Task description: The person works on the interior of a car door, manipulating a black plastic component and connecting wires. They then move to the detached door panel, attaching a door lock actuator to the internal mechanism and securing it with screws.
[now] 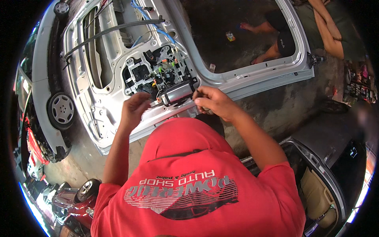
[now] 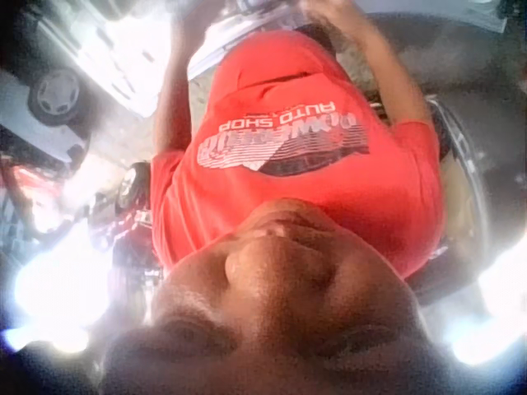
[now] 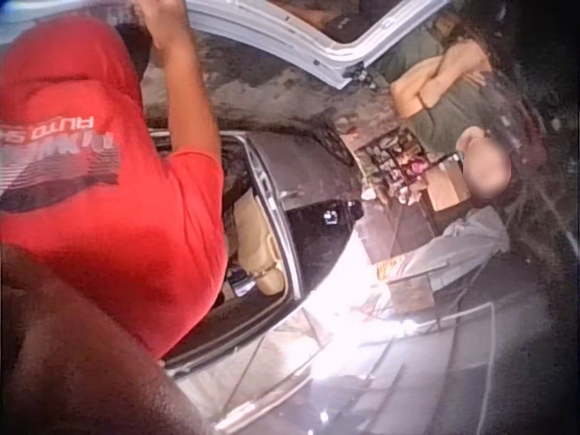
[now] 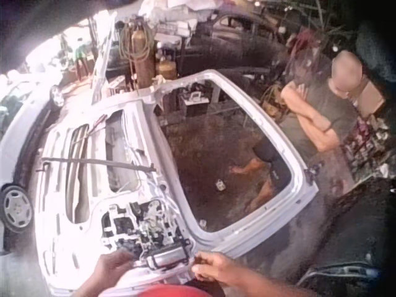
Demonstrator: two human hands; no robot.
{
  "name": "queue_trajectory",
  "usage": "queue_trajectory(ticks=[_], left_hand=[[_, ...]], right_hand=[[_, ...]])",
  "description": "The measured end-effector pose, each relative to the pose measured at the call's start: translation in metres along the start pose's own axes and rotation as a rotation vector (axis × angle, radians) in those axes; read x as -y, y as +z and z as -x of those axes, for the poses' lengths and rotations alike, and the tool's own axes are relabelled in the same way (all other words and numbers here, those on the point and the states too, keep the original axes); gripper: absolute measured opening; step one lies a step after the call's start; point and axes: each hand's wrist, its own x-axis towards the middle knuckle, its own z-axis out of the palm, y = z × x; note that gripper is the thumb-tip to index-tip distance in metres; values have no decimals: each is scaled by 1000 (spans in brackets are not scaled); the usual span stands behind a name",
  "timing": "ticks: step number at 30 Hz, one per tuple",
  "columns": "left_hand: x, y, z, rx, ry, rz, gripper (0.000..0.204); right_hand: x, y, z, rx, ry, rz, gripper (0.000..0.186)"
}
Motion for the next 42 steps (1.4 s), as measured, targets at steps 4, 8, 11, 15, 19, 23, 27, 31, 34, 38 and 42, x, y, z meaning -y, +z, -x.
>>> queue_trajectory(ticks=[4,8,11,15,19,23,27,31,34,38,42], left_hand=[[-71,63,-15,223,32,-190,31],[-59,96,-26,201,120,-227,30],[-51,110,-31,123,91,-272,33],[-42,111,-43,-88,128,-630,52],[-3,121,-42,-149,154,-865,68],[13,132,-47,-138,143,-952,61],[14,132,-48,-139,134,-950,57],[13,134,-46,-182,136,-941,48],[18,135,-47,-196,143,-964,56],[19,134,-47,-211,140,-968,59],[18,133,-47,-197,140,-951,58]], right_hand=[[11,11,-23,10,150,-37,18],[4,-5,-40,61,111,58,13],[2,-25,-56,103,207,67,12],[0,-56,-95,89,148,294,11],[3,-72,-143,27,46,640,14],[-15,-80,-178,112,-102,930,15],[-15,-73,-186,135,-153,1153,17],[-5,-60,-183,141,-104,1301,17],[-5,-58,-185,144,-123,1310,17],[-13,-63,-189,142,-110,1239,18],[-30,-70,-188,122,-299,1289,21]])
